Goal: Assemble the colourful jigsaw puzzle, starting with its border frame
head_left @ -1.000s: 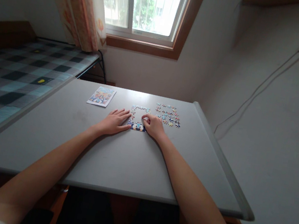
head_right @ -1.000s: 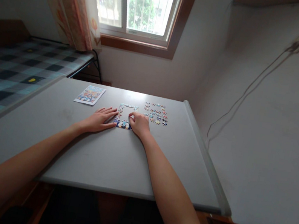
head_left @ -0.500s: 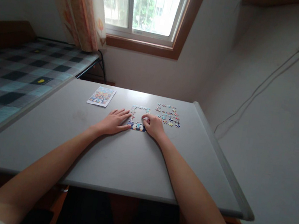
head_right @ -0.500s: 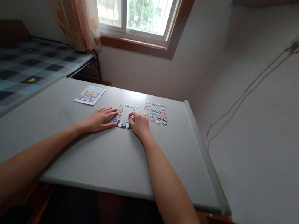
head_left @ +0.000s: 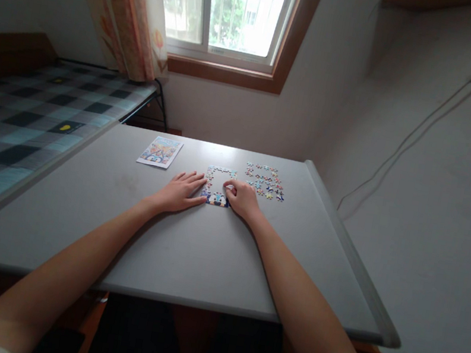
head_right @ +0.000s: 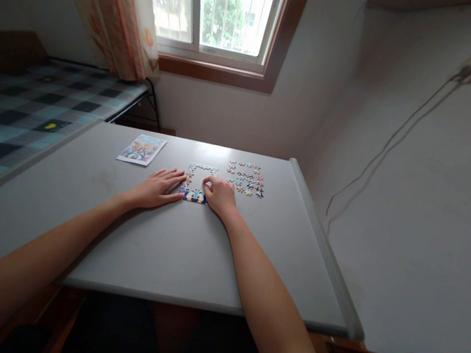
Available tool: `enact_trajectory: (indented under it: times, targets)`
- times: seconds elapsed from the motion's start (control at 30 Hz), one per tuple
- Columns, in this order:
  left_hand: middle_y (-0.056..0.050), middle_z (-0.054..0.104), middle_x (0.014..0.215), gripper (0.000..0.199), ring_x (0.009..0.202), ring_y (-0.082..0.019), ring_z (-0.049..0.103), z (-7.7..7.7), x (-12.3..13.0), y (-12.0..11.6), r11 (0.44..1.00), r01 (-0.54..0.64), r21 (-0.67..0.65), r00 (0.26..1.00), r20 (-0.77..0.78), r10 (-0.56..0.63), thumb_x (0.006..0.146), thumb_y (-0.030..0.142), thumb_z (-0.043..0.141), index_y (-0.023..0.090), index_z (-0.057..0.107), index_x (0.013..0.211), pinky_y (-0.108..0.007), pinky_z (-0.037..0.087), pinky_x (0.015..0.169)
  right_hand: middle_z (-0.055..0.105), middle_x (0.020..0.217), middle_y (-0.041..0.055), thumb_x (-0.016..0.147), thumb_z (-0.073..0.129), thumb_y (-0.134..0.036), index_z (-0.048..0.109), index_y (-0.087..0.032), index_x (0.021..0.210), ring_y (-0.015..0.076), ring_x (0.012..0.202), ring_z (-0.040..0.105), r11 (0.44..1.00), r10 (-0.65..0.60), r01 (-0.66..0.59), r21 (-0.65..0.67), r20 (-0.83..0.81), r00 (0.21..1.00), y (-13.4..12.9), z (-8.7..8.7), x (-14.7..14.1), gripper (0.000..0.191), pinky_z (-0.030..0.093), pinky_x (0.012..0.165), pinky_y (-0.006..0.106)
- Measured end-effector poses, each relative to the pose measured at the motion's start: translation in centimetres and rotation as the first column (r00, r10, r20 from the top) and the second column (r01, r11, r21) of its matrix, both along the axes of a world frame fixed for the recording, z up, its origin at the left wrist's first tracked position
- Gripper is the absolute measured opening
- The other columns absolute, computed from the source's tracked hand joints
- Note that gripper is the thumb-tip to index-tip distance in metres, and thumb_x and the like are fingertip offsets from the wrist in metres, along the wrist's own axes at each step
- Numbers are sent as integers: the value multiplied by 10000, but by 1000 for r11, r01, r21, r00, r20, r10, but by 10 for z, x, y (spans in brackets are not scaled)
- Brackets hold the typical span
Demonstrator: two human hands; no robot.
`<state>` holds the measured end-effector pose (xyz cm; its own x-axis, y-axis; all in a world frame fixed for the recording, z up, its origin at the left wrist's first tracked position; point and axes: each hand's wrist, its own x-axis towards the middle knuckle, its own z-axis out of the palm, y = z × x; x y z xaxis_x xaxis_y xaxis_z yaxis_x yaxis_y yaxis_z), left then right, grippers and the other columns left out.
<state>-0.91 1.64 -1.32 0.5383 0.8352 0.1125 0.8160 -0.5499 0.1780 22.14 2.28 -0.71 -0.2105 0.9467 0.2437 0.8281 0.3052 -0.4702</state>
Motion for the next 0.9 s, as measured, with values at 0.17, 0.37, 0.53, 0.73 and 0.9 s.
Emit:
enact_trajectory:
  times: [0.17,0.37,0.53,0.73,0.9]
  targets:
    - [-42,293,1546,703,1434,-246,221,-1,0,1,1000,-3,-3,1000,-6,3,909,659,293,224,367,1457,-420,175,1163,686,762,19,831,522,-218,709,-229,967,174,769,596,1000,2,-2,-7,2,1000,0,0,0,232,370,802,299]
    - [-41,290,1548,701,1433,-249,223,0,0,0,1000,-2,2,1000,1,2,907,659,300,229,370,1456,-417,179,1161,687,764,17,831,522,-221,708,-234,968,177,782,595,1000,-1,1,-3,3,1000,1,-1,0,231,367,814,303]
    - [-45,293,1546,703,1433,-250,224,3,1,-2,1000,-5,-10,1000,-2,5,909,653,301,222,364,1460,-414,170,1163,689,769,15,834,521,-220,704,-233,973,171,783,596,1000,2,-2,-10,6,1000,1,-1,0,230,367,817,295]
    - [-43,290,1548,702,1434,-256,219,2,1,0,1000,-2,-12,1000,1,2,906,654,306,226,364,1460,-423,171,1163,687,767,18,835,518,-225,705,-232,970,176,788,598,1000,5,-5,-1,6,1000,0,0,0,231,369,817,299]
    - [-43,300,1544,697,1434,-259,219,3,1,-1,1000,0,-17,1000,7,0,908,650,303,230,361,1462,-431,170,1165,688,763,17,835,518,-229,708,-233,968,175,785,599,1000,3,-3,0,4,1000,0,0,0,232,374,814,296]
